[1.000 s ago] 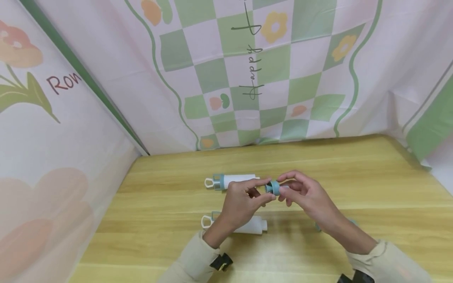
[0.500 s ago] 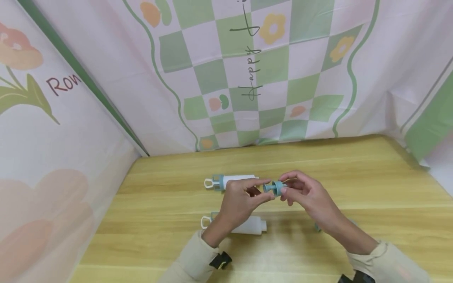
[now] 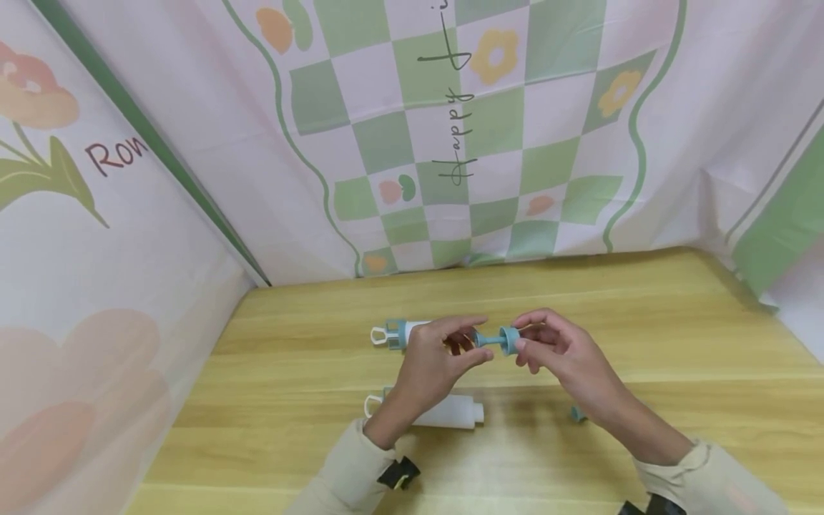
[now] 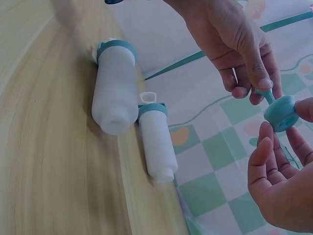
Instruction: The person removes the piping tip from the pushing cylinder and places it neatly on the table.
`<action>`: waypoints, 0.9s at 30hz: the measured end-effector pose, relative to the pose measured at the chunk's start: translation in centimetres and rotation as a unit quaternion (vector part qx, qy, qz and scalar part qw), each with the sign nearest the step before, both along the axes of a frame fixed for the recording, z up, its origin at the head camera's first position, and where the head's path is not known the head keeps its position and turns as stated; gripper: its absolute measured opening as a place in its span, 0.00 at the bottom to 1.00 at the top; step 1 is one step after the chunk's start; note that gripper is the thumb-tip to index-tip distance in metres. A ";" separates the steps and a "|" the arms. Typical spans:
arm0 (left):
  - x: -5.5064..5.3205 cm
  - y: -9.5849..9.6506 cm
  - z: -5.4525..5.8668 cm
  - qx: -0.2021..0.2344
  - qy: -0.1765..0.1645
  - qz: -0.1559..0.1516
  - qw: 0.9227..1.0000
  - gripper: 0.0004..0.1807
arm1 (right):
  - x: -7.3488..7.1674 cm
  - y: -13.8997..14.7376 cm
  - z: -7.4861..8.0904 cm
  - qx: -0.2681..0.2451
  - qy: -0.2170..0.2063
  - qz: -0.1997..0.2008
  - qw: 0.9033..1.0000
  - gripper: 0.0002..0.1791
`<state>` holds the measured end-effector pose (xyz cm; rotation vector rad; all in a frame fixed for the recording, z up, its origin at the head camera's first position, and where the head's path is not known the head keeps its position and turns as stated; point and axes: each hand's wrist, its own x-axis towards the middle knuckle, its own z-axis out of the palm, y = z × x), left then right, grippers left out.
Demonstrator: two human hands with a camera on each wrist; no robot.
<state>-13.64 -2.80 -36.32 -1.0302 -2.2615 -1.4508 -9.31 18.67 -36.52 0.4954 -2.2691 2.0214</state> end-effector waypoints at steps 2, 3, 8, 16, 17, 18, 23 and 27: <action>-0.1 0.0 0.0 0.007 0.002 -0.002 1.000 0.19 | 0.0 0.1 0.0 0.000 0.001 -0.002 1.000 0.13; -0.1 0.0 0.1 0.009 0.006 -0.003 1.000 0.19 | 0.0 0.2 0.1 0.001 0.001 -0.003 1.000 0.13; -0.4 -0.1 0.5 0.015 0.018 0.000 1.000 0.14 | 0.0 0.7 0.4 0.005 0.000 -0.010 1.000 0.13; -0.9 -0.2 1.0 -0.021 0.023 0.008 0.999 0.15 | -0.2 2.6 0.7 0.032 -0.003 -0.031 0.999 0.14; -1.0 -0.2 1.1 -0.025 0.022 0.006 0.999 0.15 | -0.2 2.9 0.7 0.036 -0.004 -0.033 0.999 0.14; -1.1 -0.2 1.2 -0.028 0.020 0.004 0.999 0.15 | -0.3 3.3 0.8 0.042 -0.002 -0.036 0.998 0.14; -1.5 0.1 1.7 -0.053 0.006 0.002 0.999 0.14 | -0.7 5.2 0.9 0.064 0.002 -0.055 0.996 0.13; -2.2 0.3 2.0 -0.072 0.002 0.017 0.997 0.13 | -1.0 6.7 0.9 0.084 0.010 -0.073 0.994 0.13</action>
